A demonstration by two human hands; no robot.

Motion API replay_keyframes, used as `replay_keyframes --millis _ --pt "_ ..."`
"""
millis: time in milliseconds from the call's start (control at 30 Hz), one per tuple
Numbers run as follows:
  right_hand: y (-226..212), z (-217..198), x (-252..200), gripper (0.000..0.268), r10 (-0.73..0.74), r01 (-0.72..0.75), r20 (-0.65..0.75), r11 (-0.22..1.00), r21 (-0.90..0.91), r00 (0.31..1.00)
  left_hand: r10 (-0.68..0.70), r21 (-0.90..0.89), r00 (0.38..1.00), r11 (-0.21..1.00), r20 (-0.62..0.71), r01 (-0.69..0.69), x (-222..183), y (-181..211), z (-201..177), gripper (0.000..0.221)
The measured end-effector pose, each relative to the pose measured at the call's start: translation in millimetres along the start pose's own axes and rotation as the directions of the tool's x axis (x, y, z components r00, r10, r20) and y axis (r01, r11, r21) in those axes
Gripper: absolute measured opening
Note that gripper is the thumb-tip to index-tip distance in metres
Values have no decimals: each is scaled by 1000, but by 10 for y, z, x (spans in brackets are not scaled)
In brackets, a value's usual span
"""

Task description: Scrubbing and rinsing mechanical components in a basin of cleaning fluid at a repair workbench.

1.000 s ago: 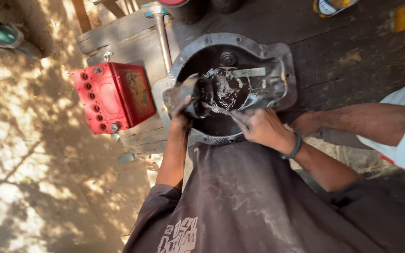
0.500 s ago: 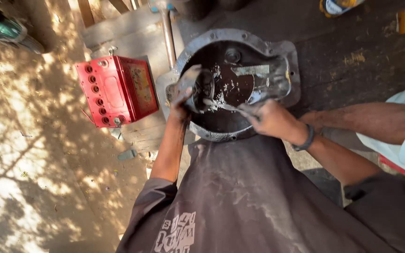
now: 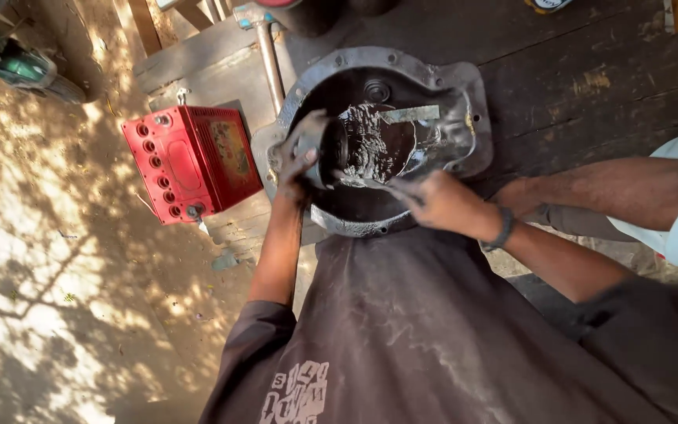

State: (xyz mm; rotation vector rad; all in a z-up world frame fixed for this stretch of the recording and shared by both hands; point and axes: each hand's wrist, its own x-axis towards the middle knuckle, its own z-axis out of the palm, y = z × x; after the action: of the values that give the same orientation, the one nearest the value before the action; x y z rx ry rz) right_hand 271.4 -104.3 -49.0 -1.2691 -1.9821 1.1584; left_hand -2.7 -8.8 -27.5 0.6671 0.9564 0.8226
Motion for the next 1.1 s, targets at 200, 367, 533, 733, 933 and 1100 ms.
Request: replay_keyframes --millis 200,367,533,733,933,1100 --pt "-167 -791 76 24 272 -164 -324 931 325 906 106 274 989 953 100 -130 42 34 91 92" --pt "137 -728 -100 19 259 -79 -535 939 335 804 205 921 970 340 127 -192 -18 313 525 107" --pt "332 -362 -116 21 348 -35 -537 861 508 768 141 992 982 -62 122 -114 -169 290 822 121" --pt "312 49 29 20 688 -193 -58 282 940 723 56 982 988 121 141 -147 -196 163 880 101" --pt "193 99 209 24 639 -476 302 116 872 708 236 936 940 195 245 -293 -354 45 844 103" --pt "311 6 207 8 318 -330 318 -14 944 893 598 819 766 302 236 -488 -538 281 831 121"
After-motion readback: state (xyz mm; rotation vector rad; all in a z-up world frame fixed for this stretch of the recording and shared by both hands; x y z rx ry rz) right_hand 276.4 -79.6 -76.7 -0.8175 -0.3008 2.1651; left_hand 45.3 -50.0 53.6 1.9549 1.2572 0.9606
